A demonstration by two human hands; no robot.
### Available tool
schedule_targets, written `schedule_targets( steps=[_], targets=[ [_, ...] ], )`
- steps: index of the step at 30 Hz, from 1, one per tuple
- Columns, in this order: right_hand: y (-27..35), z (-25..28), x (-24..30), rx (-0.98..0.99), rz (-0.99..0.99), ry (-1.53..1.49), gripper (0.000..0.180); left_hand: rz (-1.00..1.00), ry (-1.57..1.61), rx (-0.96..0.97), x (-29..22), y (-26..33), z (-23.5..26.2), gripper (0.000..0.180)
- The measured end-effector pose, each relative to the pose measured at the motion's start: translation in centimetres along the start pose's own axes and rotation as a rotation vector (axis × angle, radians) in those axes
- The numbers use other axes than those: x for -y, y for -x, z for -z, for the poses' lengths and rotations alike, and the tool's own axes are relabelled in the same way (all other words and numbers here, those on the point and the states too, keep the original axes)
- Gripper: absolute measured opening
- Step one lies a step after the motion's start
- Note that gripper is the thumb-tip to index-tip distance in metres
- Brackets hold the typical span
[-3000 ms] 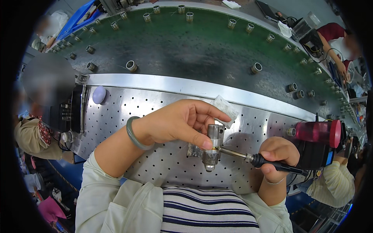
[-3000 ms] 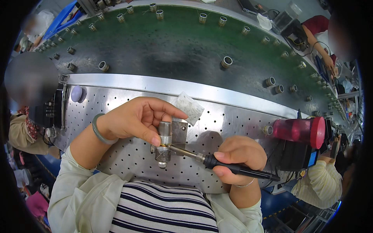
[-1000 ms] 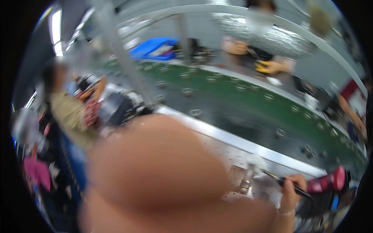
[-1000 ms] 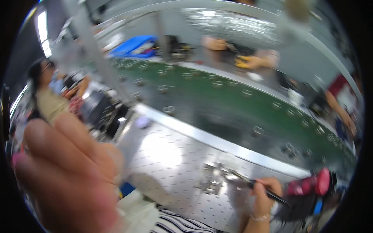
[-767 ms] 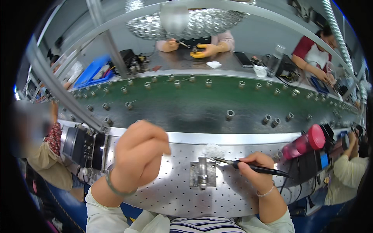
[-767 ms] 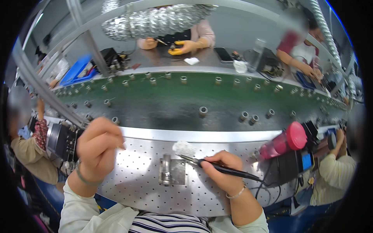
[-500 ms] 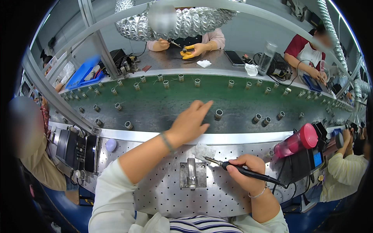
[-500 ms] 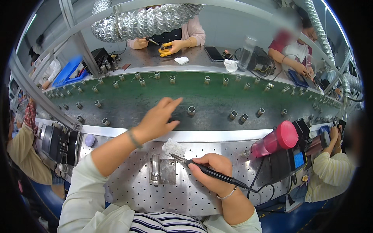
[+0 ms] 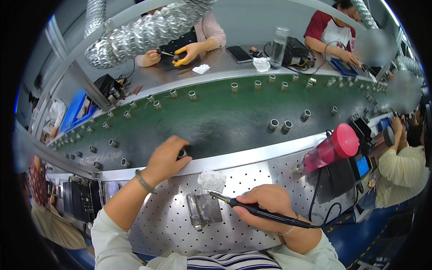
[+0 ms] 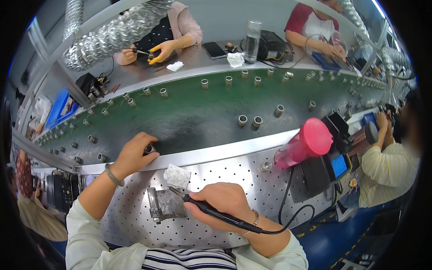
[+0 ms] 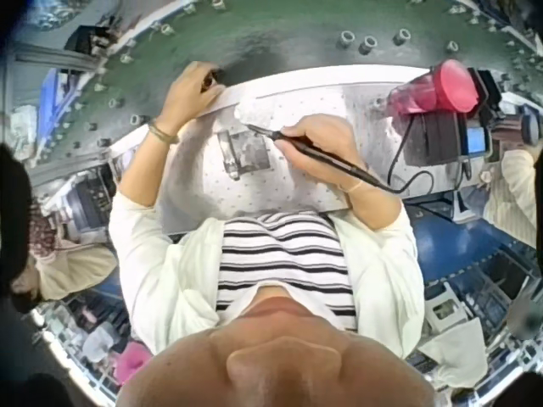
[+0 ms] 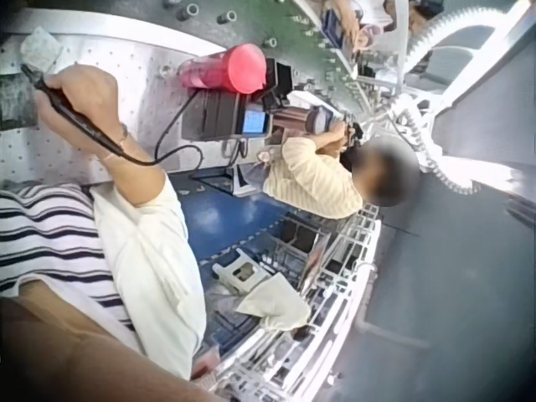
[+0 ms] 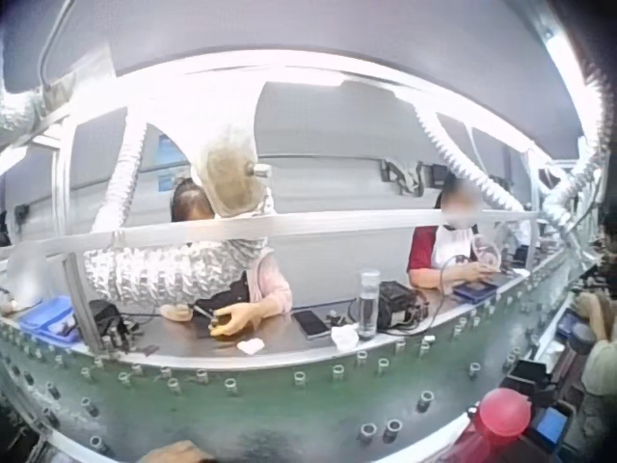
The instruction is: The person uses a soldering iron to apply heat to small cylindrical metal components held in a fixture. They repeatedly pick up components from a conveyor belt, solder them, and place them back on the belt. The person also cleans the soldering iron tip with a sponge.
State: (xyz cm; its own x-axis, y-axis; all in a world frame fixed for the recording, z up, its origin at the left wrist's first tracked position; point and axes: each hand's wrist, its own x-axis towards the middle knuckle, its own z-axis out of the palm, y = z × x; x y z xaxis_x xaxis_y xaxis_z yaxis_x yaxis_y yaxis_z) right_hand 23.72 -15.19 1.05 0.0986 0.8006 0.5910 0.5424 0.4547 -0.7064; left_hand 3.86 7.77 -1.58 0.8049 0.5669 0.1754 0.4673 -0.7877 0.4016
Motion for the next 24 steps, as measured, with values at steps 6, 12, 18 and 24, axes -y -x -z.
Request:
schedule_targets(
  steps=[6,12,18,24],
  targets=[
    [-0.4,0.6,0.3,0.040,-0.045,0.050,0.017,-0.234,-0.212,-0.271,-6.4,-5.8,2.0,0.054],
    [-0.2,0.3,-1.3,-0.020,0.081,0.214,0.019,-0.375,0.177,0.120,-11.1,-15.5,-6.4,0.049],
    [0.3,0.5,-0.8,0.040,0.100,0.292,0.017,-0.342,0.056,0.277,-11.3,-18.0,-9.5,0.039],
    [0.6,0.9,-0.2,0.055,0.121,0.246,0.017,-0.322,0.008,0.321,-12.6,-17.1,-6.3,0.079]
  ],
)
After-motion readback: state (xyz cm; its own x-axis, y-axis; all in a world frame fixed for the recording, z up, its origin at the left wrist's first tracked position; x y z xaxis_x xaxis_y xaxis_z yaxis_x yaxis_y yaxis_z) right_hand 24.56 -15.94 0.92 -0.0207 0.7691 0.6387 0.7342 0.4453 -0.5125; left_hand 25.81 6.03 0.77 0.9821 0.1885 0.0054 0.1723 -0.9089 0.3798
